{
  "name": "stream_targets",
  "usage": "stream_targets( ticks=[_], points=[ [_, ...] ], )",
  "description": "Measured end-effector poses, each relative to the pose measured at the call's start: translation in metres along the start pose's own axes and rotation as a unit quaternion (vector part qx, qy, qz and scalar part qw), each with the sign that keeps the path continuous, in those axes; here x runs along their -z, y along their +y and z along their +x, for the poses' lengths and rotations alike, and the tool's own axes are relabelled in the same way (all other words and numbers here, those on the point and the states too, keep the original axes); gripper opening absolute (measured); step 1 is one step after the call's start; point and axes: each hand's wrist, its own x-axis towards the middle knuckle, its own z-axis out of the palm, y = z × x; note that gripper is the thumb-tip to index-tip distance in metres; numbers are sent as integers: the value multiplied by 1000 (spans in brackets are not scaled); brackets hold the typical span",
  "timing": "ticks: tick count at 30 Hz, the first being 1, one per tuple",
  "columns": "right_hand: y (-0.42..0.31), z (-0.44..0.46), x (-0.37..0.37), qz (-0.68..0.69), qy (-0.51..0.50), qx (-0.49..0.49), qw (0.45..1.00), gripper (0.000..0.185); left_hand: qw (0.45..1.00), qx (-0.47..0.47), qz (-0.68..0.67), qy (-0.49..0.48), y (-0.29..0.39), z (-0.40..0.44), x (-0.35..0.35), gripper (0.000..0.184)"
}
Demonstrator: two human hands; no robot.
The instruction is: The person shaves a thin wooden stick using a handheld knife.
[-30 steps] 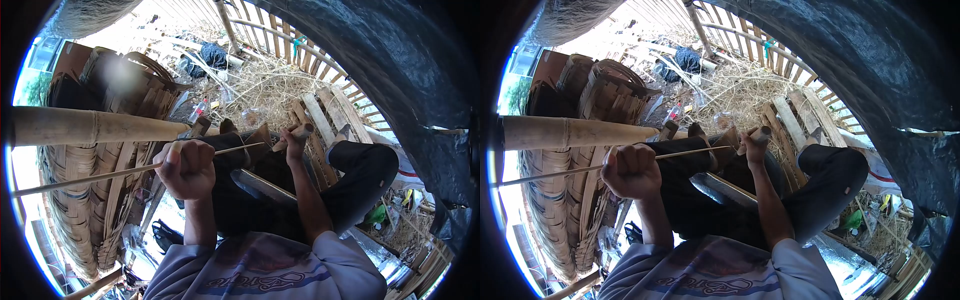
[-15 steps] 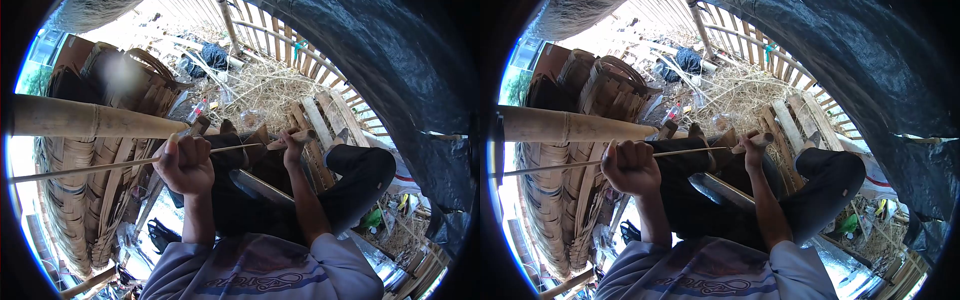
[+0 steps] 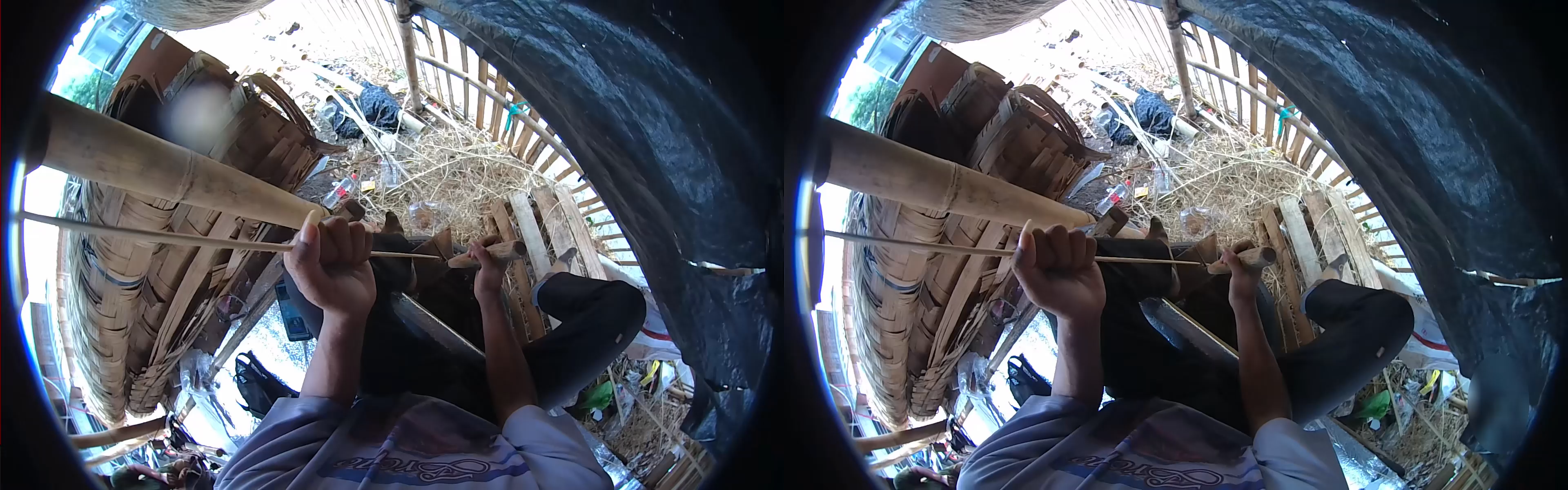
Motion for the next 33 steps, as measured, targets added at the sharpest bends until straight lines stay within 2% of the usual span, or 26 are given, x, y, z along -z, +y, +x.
stream_targets(
  ticks=[3, 5, 6, 7, 10, 13, 14, 15, 18, 25, 27, 28, 31, 32, 33],
  points=[
    [24, 1, 9, -73, -10, -27, 997, 21, 1000, -9, 16, -13, -6, 2, -4, 38],
    [37, -1, 13, -101, -14, 3, 995, 22, 989, -38, 144, 0, -13, 4, -14, 37],
    [39, -4, 13, -105, 2, -16, 994, 22, 980, -37, 195, -8, -15, 5, -12, 34],
    [43, -4, 16, -109, 19, -34, 993, 22, 978, 32, 204, 13, -18, 4, -11, 32],
    [47, 2, 21, -112, 27, -34, 993, 21, 960, 111, 258, -13, -25, 3, -10, 27],
    [50, 10, 30, -124, 27, -51, 991, 19, 941, 108, 315, -55, -32, 5, -4, 26],
    [56, 14, 34, -108, 44, -43, 992, 19, 922, 147, 353, -53, -26, 3, -8, 27],
    [56, 14, 35, -92, 64, -39, 993, 19, 923, 144, 353, -52, -25, 3, -9, 27],
    [47, 13, 32, -73, 74, -52, 993, 17, 946, 117, 299, -46, -28, 4, -9, 26],
    [42, 11, 31, -89, 81, -60, 991, 16, 957, 52, 284, 20, -24, 6, -20, 35],
    [37, 12, 29, -94, 83, -62, 990, 16, 974, -51, 218, 33, -22, 8, -20, 39],
    [33, 10, 27, -100, 87, -64, 989, 16, 963, -87, 251, 42, -22, 9, -19, 42],
    [15, 8, 15, -91, 104, -69, 988, 15, 939, -105, 327, 17, -10, 10, -17, 40],
    [10, 9, 10, -91, 116, -76, 986, 15, 942, -129, 309, 8, -10, 14, -17, 37],
    [7, 6, 8, -80, 111, -60, 989, 15, 944, -113, 311, 6, -11, 12, -17, 37]
  ],
)
